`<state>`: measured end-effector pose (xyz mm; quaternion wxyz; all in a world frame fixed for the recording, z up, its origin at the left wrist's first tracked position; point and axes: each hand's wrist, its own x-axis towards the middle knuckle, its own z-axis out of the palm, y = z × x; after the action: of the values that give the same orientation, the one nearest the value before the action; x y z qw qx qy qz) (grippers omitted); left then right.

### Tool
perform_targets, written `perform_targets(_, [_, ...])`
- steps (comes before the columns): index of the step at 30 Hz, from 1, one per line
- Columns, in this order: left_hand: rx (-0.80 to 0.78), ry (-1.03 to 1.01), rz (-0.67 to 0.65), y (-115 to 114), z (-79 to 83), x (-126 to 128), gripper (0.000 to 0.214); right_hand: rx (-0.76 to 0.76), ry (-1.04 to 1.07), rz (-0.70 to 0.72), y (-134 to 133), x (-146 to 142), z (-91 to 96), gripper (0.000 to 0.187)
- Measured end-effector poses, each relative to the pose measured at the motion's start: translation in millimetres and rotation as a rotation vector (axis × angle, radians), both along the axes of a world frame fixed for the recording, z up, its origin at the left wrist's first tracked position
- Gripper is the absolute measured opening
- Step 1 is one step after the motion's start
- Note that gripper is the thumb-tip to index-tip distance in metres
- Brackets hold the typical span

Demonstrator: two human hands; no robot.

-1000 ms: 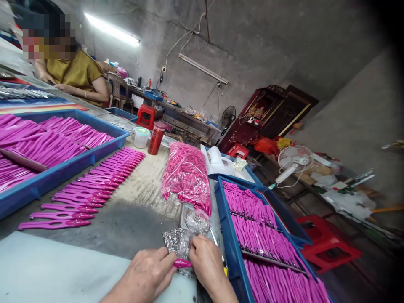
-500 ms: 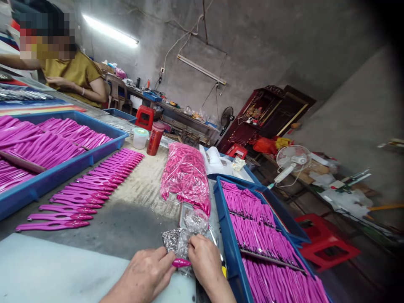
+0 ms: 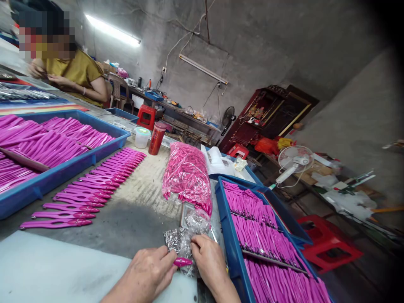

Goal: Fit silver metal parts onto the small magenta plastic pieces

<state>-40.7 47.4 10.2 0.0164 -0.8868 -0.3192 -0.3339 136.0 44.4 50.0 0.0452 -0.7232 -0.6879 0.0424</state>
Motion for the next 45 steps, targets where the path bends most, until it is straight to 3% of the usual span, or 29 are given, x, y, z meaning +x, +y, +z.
perform_targets(15, [-0.006, 0.023, -0.005, -1.1, 1.2, -1.4, 0.014, -0.009, -0.04, 0.011, -3.3, -5.0, 4.3, 0.023])
perform_targets(26, [0.007, 0.012, 0.001, 0.9, 2.2, 0.3, 0.013, 0.085, 0.175, 0.053, -10.1, 6.1, -1.4, 0.025])
perform_targets(35, [-0.01, -0.011, 0.001, -0.5, 10.1, -3.4, 0.016, -0.039, 0.352, 0.081, -32.3, 6.7, 16.0, 0.021])
perform_targets(40, [-0.039, 0.007, -0.017, 0.3, 10.7, -3.6, 0.014, -0.224, 0.135, 0.162, -54.2, 7.6, -2.2, 0.022])
perform_targets(45, [-0.056, 0.01, -0.007, -0.2, 8.9, -3.2, 0.015, -0.219, 0.05, 0.195, -64.7, 10.9, -18.3, 0.024])
